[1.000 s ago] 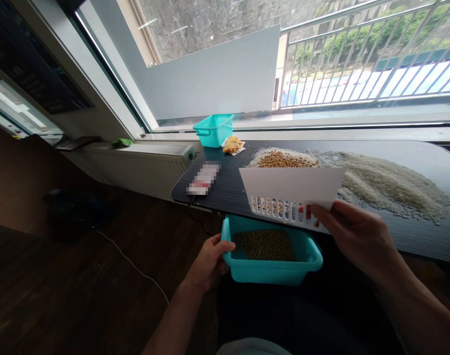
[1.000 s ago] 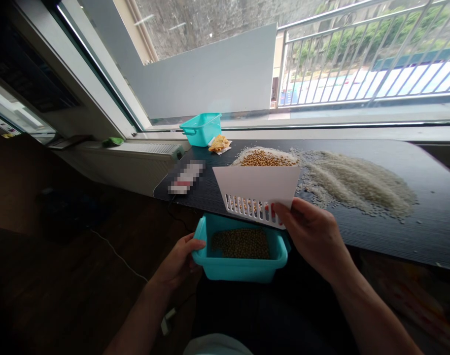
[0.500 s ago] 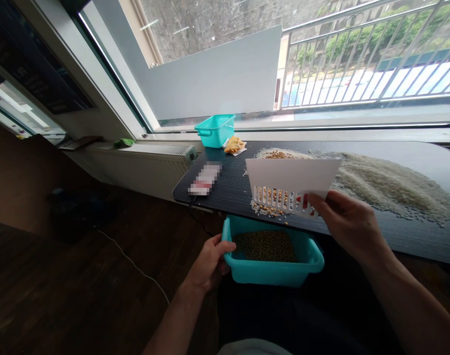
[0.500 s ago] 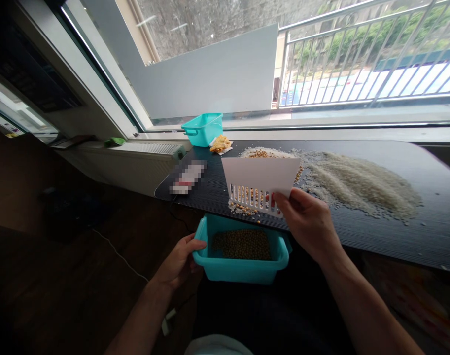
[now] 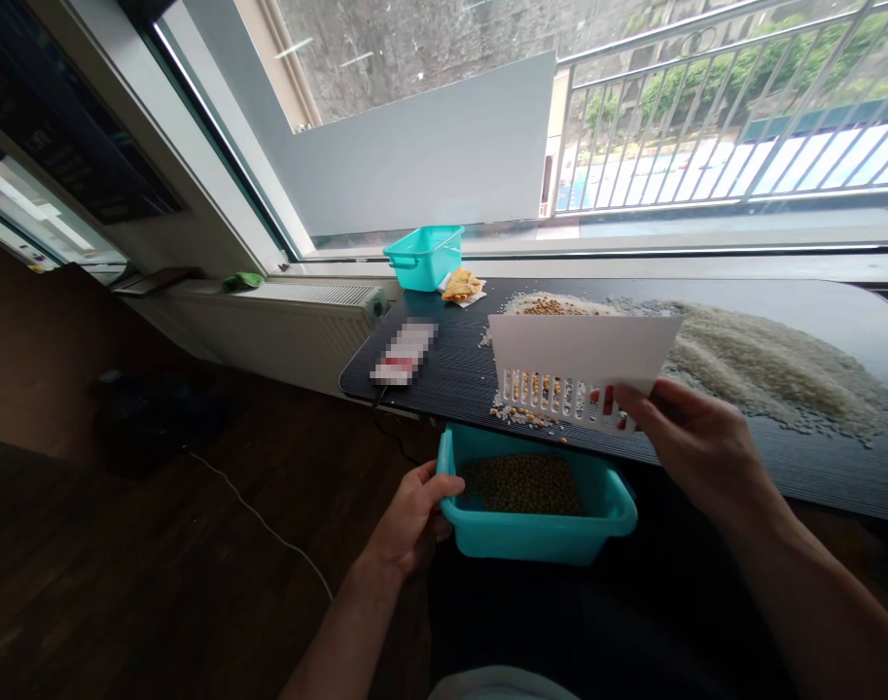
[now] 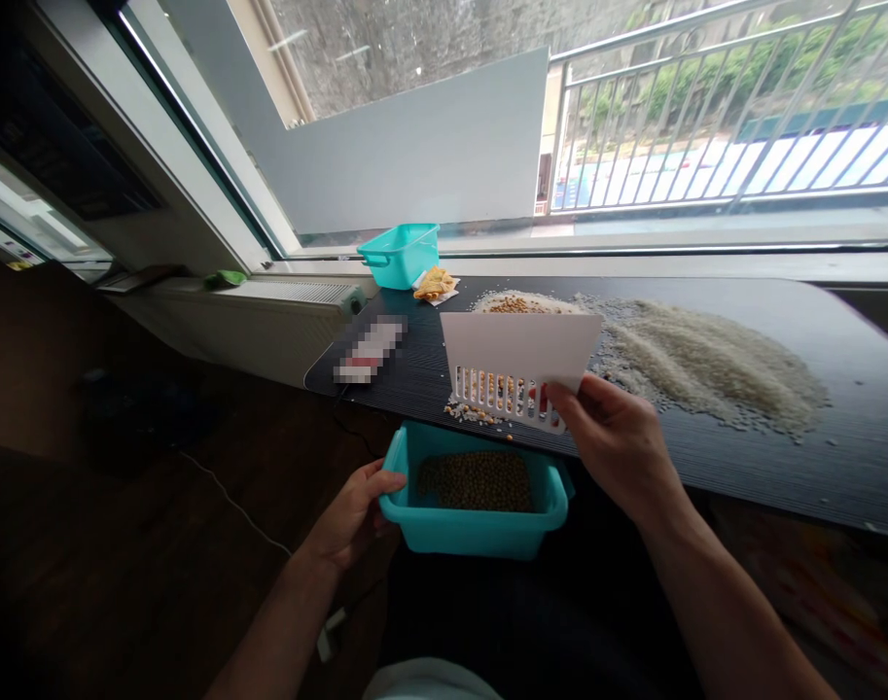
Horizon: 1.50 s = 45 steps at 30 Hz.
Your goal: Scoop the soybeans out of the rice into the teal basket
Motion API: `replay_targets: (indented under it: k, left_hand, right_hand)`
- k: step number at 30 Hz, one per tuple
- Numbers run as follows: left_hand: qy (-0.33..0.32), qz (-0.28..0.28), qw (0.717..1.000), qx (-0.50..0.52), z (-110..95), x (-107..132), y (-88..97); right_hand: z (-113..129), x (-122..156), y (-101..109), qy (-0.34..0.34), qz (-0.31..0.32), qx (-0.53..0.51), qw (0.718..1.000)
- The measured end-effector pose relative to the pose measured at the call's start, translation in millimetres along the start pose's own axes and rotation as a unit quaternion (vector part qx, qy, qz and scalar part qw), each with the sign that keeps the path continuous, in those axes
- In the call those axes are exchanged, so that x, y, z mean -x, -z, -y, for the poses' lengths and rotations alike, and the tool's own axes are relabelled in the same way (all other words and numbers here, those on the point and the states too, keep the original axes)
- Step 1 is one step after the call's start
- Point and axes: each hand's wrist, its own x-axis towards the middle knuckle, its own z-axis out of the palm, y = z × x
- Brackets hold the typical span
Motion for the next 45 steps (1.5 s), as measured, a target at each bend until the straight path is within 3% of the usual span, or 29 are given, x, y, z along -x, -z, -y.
replay_targets:
  k: [6,36,45]
  left_hand:
    - [0.002,0.002,1.000,0.008,-0.7,1.3,0.0]
    - [0.007,0.003,1.000,0.005,-0.5,1.4,1.4]
    - [0.000,-0.003,1.000,-0.003,0.2,0.3,1.9]
  right_hand:
    - [-11.2,2.7,7.3,-0.002,-0.030,0.027,0.999]
    - [1.2,5.1,-10.6,0.001,0.040,-0.036,0.999]
    - [2.9,10.7,-7.0,-0.014,0.041,-0.051,0.998]
